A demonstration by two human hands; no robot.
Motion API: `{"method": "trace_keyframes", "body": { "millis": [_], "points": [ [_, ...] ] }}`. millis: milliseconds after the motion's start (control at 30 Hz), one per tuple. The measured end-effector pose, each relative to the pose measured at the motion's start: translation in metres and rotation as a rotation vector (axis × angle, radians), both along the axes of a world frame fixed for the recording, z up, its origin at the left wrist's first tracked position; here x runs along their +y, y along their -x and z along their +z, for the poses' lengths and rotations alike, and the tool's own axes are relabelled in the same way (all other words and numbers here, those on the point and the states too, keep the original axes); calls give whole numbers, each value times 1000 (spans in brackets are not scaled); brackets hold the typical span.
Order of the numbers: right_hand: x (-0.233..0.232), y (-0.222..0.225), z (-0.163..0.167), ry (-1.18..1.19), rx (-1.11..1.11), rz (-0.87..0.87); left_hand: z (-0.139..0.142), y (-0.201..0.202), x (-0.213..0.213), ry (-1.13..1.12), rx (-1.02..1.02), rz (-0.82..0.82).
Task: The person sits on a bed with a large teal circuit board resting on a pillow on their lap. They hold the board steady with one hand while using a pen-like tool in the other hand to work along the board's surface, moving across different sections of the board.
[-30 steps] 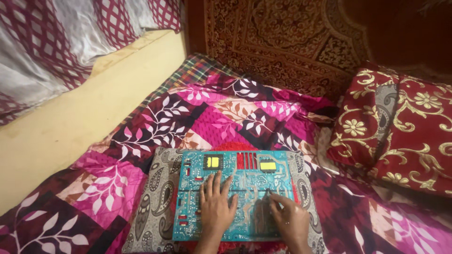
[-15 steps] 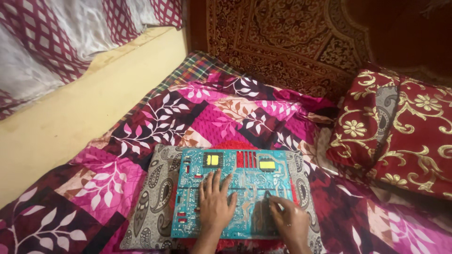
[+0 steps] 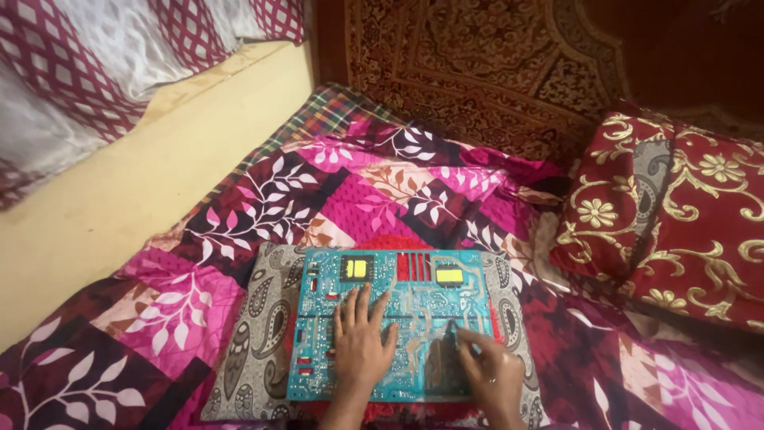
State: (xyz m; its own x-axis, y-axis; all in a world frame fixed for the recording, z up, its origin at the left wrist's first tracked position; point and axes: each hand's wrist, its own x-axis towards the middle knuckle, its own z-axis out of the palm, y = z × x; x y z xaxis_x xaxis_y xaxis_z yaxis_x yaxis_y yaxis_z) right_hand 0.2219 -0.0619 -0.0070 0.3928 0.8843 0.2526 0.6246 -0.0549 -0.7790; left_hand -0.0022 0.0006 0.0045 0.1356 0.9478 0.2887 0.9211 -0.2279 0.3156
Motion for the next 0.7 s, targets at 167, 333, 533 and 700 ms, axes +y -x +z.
{"method": "trace_keyframes", "body": {
  "millis": [167,333,533,700],
  "points": [
    [35,-6,10,-80,-155,-6,-2,1,4,15,25,3],
    [46,-9,6,-84,-261,-21,-2,-2,2,37,25,5],
    [41,-9,2,-39,-246,-27,4,-1,-1,10,12,-4],
    [45,-7,5,-162,-268,1,7,-2,0,59,7,5]
  ]
}}
